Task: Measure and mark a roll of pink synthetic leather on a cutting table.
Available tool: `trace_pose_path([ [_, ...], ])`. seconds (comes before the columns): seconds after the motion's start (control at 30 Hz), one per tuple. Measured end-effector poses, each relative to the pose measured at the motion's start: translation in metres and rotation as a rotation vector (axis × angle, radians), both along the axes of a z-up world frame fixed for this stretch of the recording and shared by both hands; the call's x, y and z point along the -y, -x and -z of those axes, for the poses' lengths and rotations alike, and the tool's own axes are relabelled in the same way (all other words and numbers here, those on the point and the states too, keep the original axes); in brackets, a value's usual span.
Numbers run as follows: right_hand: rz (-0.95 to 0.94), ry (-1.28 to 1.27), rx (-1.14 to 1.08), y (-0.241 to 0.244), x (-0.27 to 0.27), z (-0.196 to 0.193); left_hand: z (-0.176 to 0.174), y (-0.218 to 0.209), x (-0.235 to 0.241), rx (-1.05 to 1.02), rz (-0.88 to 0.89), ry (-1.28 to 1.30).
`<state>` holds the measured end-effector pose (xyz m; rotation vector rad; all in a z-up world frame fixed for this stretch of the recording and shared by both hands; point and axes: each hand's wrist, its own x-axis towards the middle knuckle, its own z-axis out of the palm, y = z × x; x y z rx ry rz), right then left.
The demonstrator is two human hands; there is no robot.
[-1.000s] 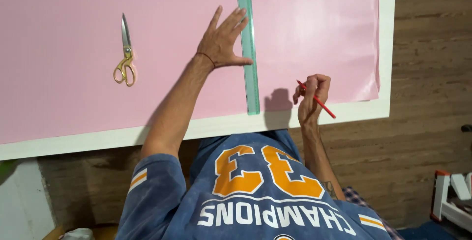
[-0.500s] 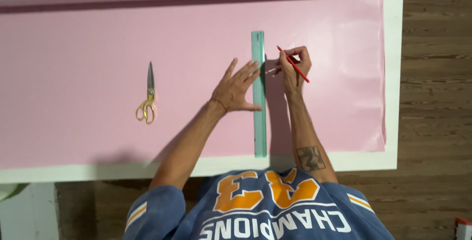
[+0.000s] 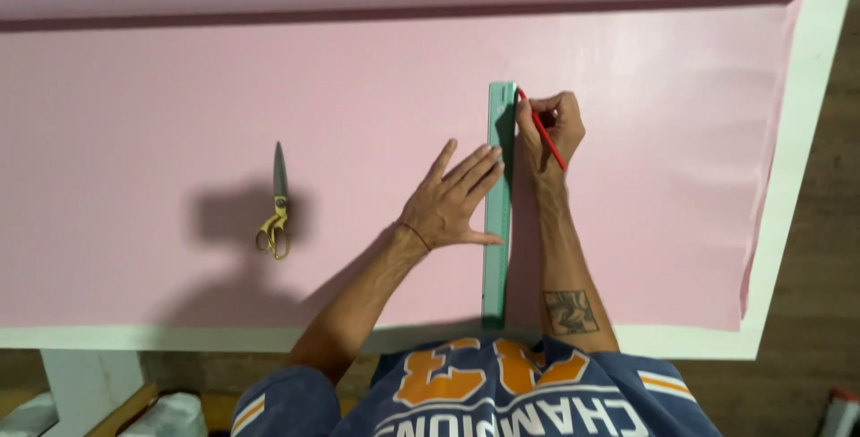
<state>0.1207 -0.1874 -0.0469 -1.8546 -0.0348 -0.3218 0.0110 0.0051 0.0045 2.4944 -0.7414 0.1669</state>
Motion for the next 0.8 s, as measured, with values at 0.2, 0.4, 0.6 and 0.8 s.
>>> trace_pose_path([
  [0.2, 0.03, 0.035, 0.023, 0.001, -0.008, -0.009, -0.005, -0.004, 0.0, -0.001, 0.001, -0.043],
  [0.4, 0.074, 0.026, 0.0, 0.001, -0.011, -0.011, -0.01, -0.006, -0.001, -0.005, -0.006, -0.03],
  [0.6, 0.111, 0.052, 0.012, 0.001, -0.018, -0.019, -0.01, -0.007, -0.002, -0.006, 0.009, -0.044],
  [0.8, 0.107, 0.081, 0.017, 0.001, -0.017, -0.018, -0.009, -0.007, -0.001, -0.009, 0.001, -0.036],
])
